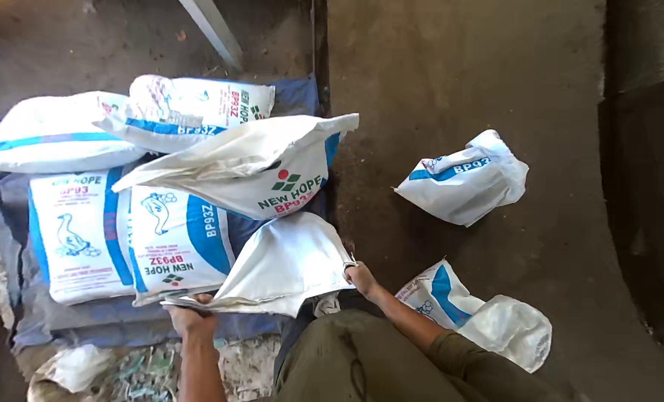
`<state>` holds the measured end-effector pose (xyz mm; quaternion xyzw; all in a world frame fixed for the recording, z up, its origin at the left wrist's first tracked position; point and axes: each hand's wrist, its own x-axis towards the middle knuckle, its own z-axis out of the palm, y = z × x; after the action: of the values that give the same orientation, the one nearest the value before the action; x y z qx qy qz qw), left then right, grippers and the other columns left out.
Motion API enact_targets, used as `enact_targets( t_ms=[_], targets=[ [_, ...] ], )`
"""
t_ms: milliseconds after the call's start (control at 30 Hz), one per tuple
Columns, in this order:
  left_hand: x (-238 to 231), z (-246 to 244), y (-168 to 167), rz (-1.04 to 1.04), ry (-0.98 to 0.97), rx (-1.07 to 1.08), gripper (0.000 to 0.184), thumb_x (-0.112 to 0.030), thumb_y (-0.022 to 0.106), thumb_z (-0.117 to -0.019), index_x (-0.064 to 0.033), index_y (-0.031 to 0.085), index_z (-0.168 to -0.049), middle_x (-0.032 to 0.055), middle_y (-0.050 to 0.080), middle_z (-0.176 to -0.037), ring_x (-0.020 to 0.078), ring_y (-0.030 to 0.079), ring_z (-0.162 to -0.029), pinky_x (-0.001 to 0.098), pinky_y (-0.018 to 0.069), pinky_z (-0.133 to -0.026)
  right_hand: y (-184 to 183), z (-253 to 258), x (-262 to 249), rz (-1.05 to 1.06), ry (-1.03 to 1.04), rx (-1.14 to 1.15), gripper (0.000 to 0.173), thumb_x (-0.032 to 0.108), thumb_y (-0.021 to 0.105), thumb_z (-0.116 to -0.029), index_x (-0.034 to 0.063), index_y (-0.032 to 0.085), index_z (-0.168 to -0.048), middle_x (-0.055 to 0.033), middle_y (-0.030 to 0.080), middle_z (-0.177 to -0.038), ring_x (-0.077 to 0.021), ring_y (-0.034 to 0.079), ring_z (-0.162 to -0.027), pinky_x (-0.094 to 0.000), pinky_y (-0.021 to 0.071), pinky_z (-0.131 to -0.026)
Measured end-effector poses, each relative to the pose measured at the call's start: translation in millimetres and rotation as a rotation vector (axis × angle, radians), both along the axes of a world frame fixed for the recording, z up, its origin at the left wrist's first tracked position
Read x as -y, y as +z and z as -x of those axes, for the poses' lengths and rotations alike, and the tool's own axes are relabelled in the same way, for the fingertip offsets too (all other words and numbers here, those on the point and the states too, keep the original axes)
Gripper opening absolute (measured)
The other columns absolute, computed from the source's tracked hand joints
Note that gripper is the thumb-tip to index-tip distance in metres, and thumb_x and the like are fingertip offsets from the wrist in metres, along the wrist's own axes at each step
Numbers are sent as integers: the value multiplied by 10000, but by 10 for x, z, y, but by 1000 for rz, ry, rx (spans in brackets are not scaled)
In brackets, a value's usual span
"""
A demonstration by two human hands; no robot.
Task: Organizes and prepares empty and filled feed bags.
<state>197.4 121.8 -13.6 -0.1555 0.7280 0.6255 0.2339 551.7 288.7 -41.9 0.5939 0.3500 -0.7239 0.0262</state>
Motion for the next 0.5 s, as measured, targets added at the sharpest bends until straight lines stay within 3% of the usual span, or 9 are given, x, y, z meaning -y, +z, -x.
enact_targets(
  t_ms=[67,133,167,233,300,400,500],
  targets=[
    [88,-21,-37,-14,-32,-41,666,-547,20,-1082,-142,512,-889,-24,596,-624,135,630,-596,333,570,-611,-24,-75,25,-20,-5,-43,68,26,554,-835,47,566,-772,-1,494,-666,-107,470,-603,-328,435,-600],
    [125,-71,19,115,-42,-61,680,-524,29,-1092,-118,559,-963,-5,669,-738,134,660,-687,333,564,-653,-59,-171,28,-22,-43,-75,94,-3,531,-788,72,537,-731,15,483,-638,-89,455,-570,-304,418,-563],
    [89,-100,85,201,-28,-43,673,-537,49,-1092,-114,571,-1067,11,678,-851,141,656,-773,355,550,-700,-67,-201,-16,-28,-59,-84,122,-21,517,-785,77,524,-713,16,481,-627,-86,454,-559,-298,416,-557],
    [28,-182,291,272,18,26,723,-591,79,-1075,-100,495,-1403,108,617,-1254,229,594,-1114,494,490,-926,-64,-200,-85,-57,-86,-100,163,-36,485,-800,92,504,-700,12,488,-624,-95,468,-564,-302,430,-570],
    [43,-304,479,251,71,32,684,-567,132,-1084,-117,377,-1537,141,501,-1470,278,497,-1321,551,416,-1049,-66,-194,-65,-102,-82,-136,180,-30,462,-789,111,480,-679,19,477,-609,-96,467,-555,-302,427,-564],
    [359,-571,590,234,109,-12,623,-518,235,-1099,-152,230,-1602,145,417,-1574,318,468,-1391,562,431,-1070,-106,-373,-13,-119,-4,-229,186,-12,452,-767,137,466,-656,39,488,-587,-80,479,-543,-284,433,-555],
    [894,-902,430,254,144,-24,574,-429,278,-1115,-130,211,-1600,192,439,-1542,338,512,-1342,549,466,-1021,-70,-285,-119,-147,64,-235,198,-36,433,-797,114,479,-677,23,512,-579,-86,502,-528,-284,451,-545]
  ],
)
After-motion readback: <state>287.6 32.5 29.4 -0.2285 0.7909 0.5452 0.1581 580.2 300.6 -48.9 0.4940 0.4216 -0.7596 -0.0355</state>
